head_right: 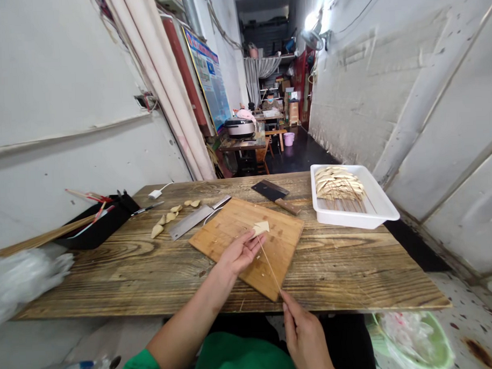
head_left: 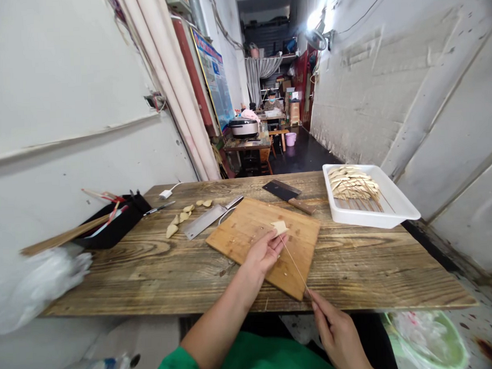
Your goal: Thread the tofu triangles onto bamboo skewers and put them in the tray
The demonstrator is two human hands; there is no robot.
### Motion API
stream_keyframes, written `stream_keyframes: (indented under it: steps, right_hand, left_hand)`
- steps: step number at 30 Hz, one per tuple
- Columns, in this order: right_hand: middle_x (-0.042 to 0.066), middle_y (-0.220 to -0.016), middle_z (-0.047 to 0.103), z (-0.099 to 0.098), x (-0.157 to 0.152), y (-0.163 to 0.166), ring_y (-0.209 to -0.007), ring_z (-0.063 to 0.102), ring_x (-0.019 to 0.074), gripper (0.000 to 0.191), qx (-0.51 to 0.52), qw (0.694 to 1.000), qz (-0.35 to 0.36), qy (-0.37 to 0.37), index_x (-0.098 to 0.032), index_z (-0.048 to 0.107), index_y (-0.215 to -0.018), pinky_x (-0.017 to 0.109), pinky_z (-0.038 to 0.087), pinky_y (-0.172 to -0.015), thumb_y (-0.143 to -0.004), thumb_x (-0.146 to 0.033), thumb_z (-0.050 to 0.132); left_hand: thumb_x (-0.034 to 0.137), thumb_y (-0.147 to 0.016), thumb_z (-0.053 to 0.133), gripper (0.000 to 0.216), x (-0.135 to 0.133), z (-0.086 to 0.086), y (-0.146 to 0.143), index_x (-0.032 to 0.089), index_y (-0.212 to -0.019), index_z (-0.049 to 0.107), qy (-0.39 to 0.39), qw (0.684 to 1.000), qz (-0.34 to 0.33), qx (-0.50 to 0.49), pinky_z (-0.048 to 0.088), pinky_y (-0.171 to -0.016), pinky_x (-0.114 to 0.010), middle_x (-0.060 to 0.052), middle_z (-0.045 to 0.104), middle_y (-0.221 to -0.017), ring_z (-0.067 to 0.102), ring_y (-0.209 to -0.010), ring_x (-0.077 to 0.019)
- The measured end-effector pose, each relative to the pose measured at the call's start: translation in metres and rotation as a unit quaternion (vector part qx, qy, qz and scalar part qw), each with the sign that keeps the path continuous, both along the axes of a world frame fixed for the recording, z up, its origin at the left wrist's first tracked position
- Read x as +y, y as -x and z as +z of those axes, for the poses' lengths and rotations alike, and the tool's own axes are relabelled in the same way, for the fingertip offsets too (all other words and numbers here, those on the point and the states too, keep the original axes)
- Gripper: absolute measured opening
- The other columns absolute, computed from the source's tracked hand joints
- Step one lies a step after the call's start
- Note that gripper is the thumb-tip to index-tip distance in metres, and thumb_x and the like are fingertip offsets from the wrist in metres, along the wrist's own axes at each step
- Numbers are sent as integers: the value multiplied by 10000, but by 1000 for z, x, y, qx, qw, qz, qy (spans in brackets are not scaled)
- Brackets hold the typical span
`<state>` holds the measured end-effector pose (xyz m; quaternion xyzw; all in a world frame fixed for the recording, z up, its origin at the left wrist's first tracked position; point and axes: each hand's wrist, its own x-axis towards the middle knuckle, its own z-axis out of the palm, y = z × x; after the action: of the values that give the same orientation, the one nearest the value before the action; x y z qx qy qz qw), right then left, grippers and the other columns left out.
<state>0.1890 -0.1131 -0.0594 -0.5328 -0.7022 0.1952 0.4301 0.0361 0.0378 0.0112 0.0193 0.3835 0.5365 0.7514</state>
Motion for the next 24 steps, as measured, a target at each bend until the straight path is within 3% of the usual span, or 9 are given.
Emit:
stream_keyframes:
  steps: [8, 16, 24]
  right_hand:
    - [128, -1023, 683, 2, 1, 0, -911, 664, 187, 351, -4, 1000, 3, -1, -112, 603, -1134, 253, 524, -821, -908, -291, 403]
    - [126, -1015, 687, 2, 0, 0, -907, 666, 190, 364, -8, 1000, 12, 24, -122, 591, -1150, 261, 531, -803, -913, -297, 377]
    - [126, -987, 695, 9, 1, 4, -858, 680, 192, 393, 2, 999, 7, 41, -117, 602, -1145, 258, 538, -776, -918, -329, 360]
  left_hand:
    - [1, -770, 511, 135, -2, -2, 0, 50, -887, 557, -25, 999, -2, 32, 536, -784, -326, -162, 647, -916, 641, -853, -214]
    - [-5, -736, 548, 113, -9, -5, -2, 87, -687, 505, -96, 994, -5, 50, 511, -819, -358, -127, 668, -797, 656, -769, -205]
    - [29, -739, 567, 71, -11, -7, 0, 87, -753, 528, -111, 992, -42, 35, 493, -841, -379, -131, 668, -860, 649, -821, -213]
